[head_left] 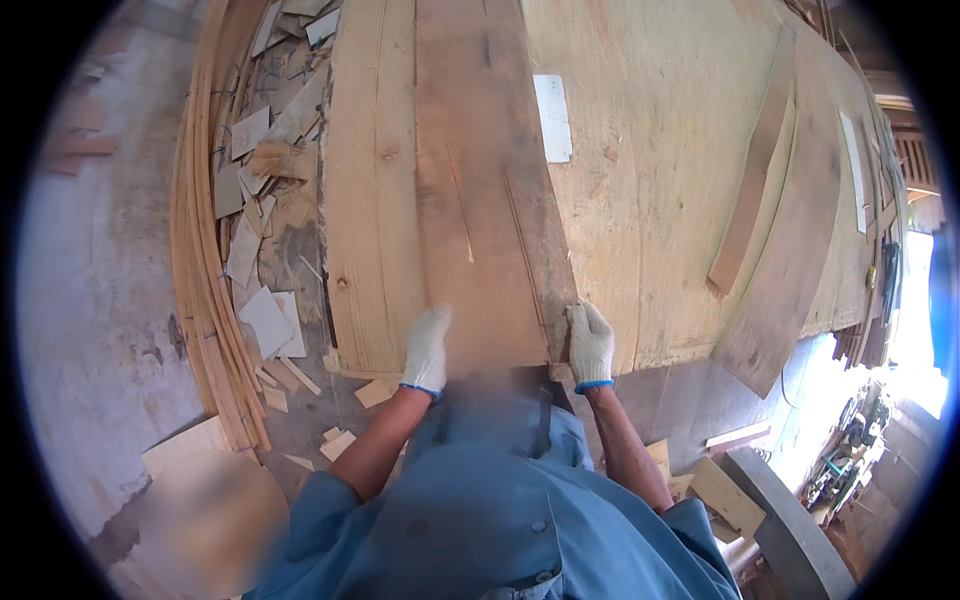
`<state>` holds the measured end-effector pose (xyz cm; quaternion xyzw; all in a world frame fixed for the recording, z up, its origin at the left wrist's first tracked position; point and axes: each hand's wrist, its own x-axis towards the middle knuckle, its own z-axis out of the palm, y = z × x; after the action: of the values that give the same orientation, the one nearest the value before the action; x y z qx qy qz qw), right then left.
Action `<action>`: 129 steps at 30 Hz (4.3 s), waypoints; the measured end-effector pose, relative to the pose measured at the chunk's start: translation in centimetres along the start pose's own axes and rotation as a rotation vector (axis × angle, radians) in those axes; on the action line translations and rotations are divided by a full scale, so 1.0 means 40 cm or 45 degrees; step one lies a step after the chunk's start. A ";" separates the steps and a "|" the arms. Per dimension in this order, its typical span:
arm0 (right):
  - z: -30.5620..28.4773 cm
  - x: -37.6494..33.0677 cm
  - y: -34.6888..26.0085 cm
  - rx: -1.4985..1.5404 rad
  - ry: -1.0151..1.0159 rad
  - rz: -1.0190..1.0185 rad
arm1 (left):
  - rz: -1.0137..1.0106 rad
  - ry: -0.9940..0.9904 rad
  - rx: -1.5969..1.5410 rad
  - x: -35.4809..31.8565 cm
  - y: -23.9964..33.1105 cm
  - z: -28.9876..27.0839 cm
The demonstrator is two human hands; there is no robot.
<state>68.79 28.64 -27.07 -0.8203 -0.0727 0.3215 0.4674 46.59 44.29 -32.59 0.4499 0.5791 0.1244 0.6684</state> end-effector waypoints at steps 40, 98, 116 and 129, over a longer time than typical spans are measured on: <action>0.102 0.295 -0.063 -0.351 0.039 -0.332 | 0.025 0.004 -0.225 0.151 0.229 0.046; 0.039 -0.506 0.268 -0.366 -0.476 -0.430 | -0.157 -0.182 -0.518 -0.546 -0.269 -0.158; -0.144 -1.084 0.646 -0.446 -0.178 -0.260 | 0.391 -0.161 -0.154 -0.493 -0.760 -0.221; -0.293 -1.265 0.816 -0.332 -0.176 -0.117 | 0.362 -0.031 0.180 -0.841 -0.743 -0.096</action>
<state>30.26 -19.10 -26.20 -0.8457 -0.1834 0.3432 0.3652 22.62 6.18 -32.18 0.5748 0.5088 0.1709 0.6177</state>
